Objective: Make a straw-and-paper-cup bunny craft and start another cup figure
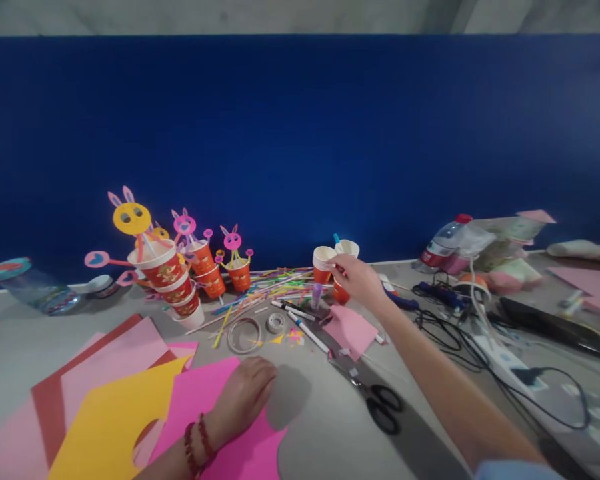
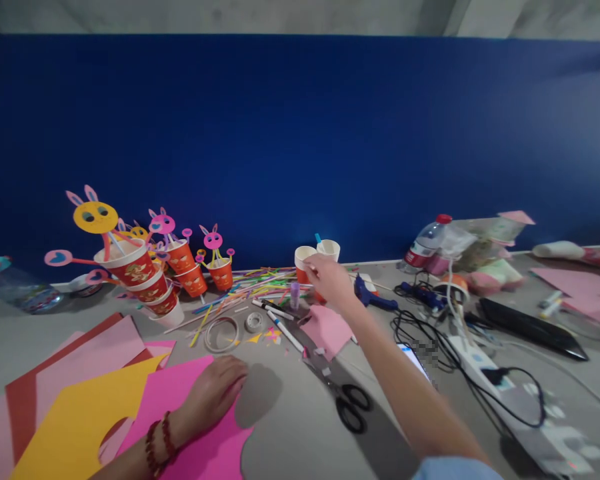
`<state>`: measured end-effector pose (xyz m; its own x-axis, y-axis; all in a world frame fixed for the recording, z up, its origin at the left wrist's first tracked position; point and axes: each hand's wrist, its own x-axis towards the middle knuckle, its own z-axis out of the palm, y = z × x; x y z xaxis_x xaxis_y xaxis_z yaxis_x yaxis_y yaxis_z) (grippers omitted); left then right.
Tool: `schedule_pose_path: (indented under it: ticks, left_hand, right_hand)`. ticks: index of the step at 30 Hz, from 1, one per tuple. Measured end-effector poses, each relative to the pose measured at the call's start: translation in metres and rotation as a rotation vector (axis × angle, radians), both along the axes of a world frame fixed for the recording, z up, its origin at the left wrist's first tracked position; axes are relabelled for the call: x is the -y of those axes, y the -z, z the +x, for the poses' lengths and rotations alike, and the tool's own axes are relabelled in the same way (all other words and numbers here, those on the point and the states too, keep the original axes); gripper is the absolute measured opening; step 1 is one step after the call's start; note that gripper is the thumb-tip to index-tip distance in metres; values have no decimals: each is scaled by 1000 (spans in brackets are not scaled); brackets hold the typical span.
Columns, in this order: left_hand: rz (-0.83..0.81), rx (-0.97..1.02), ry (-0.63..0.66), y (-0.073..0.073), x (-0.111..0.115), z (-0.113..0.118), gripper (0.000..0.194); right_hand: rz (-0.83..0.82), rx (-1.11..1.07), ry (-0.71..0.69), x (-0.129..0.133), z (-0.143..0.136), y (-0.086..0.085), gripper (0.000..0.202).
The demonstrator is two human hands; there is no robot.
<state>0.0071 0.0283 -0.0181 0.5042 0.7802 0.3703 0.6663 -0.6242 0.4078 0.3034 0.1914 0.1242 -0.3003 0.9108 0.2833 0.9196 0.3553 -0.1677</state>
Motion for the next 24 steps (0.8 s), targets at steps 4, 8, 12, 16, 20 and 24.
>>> schedule_pose_path:
  ticks: [4,8,12,16,20,24]
  left_hand:
    - [12,-37,14,1,2,1,19]
    - [32,-43,20,0,2,0,20]
    - [22,-45,33,0,1,1,19]
    - [15,-52,39,1,0,2,19]
    - [-16,-64,38,2,0,1,18]
    - [-22,-78,41,2,0,1,17]
  right_hand:
    - [-115,181,29,-54,-6,3,26]
    - [-204,321,23,-73,-12,13,32]
    - [-235,383,10,-79,-10,11,31]
    - [-245,402,-16,-83,-8,5,33]
    - [-241,401,-21,-85,-5,5,32]
    - [-210,391,-1,-85,-1,4,31]
